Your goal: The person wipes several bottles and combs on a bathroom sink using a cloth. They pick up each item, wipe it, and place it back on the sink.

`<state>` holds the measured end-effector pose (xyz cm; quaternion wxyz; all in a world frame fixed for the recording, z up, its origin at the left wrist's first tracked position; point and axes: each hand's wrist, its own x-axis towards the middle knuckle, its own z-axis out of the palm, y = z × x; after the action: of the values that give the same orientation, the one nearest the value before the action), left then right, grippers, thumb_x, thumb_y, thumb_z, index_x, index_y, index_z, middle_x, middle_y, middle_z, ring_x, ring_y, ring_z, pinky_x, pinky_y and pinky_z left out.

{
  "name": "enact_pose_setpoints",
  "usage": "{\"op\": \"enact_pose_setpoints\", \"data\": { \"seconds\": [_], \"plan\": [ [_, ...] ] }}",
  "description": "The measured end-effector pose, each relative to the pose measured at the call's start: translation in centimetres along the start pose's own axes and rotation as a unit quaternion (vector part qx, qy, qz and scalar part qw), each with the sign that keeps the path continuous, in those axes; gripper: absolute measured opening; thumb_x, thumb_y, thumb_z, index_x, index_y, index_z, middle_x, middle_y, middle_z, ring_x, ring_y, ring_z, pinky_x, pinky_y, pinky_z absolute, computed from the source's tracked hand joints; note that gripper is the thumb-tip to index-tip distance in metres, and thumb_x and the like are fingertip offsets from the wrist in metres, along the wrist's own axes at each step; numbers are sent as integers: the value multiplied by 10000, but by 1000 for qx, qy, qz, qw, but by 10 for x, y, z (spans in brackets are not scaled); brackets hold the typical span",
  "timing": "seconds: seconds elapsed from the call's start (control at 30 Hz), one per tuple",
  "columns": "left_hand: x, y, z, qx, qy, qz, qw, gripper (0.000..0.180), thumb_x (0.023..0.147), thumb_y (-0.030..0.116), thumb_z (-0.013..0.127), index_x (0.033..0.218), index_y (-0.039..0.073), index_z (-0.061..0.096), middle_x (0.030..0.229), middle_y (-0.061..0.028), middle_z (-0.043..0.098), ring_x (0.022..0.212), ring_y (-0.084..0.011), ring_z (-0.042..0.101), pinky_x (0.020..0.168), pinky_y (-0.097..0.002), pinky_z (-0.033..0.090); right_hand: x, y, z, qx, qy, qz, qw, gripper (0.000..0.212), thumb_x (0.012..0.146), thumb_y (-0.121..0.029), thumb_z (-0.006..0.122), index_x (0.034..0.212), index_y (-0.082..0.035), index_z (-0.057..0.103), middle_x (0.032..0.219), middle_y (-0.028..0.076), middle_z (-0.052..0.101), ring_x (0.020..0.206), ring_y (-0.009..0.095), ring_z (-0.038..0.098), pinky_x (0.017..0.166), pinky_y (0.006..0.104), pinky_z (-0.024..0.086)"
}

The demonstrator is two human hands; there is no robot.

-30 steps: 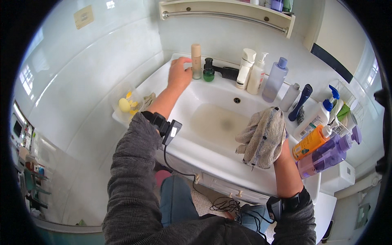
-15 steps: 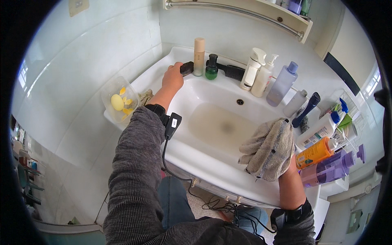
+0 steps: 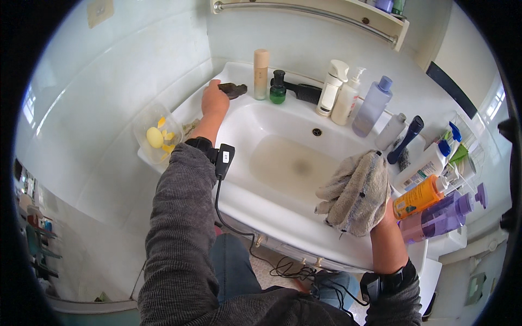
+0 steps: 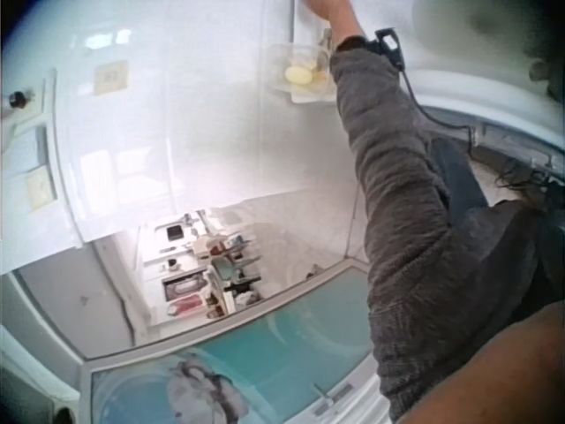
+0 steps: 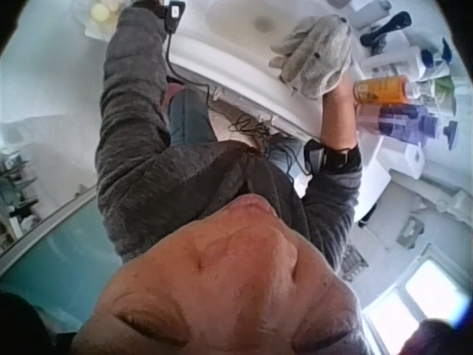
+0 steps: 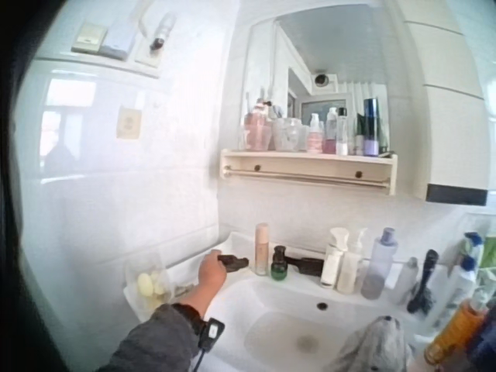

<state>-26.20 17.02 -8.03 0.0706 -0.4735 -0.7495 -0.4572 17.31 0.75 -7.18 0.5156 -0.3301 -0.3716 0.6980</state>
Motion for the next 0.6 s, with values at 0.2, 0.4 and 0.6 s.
{"op": "enact_pose_setpoints", "data": {
  "seconds": [0.2,0.4,0.6],
  "plan": [
    [-6,26,-31,-11,80,-17,997,361,908,88,490,1267,117,477,1157,-184,574,1064,-363,569,910,-451,457,-8,-2,7,-210,-52,-110,970,322,977,-160,494,1286,-74,481,1176,107,588,1016,245,605,871,406,532],
    [-12,59,-61,-88,98,31,991,348,937,104,487,1278,83,424,1095,-180,604,985,-342,596,850,-423,467,1,-6,18,49,-46,27,997,304,969,-208,509,1247,-87,533,1112,99,624,986,234,619,846,412,531],
    [-39,97,-91,-325,-54,67,942,279,944,124,545,1218,75,527,946,-67,618,815,-164,571,714,-296,476,-7,-11,22,-318,-122,-189,921,339,907,-118,605,1233,-64,535,1092,84,627,954,201,619,844,363,535]
  ]
}}
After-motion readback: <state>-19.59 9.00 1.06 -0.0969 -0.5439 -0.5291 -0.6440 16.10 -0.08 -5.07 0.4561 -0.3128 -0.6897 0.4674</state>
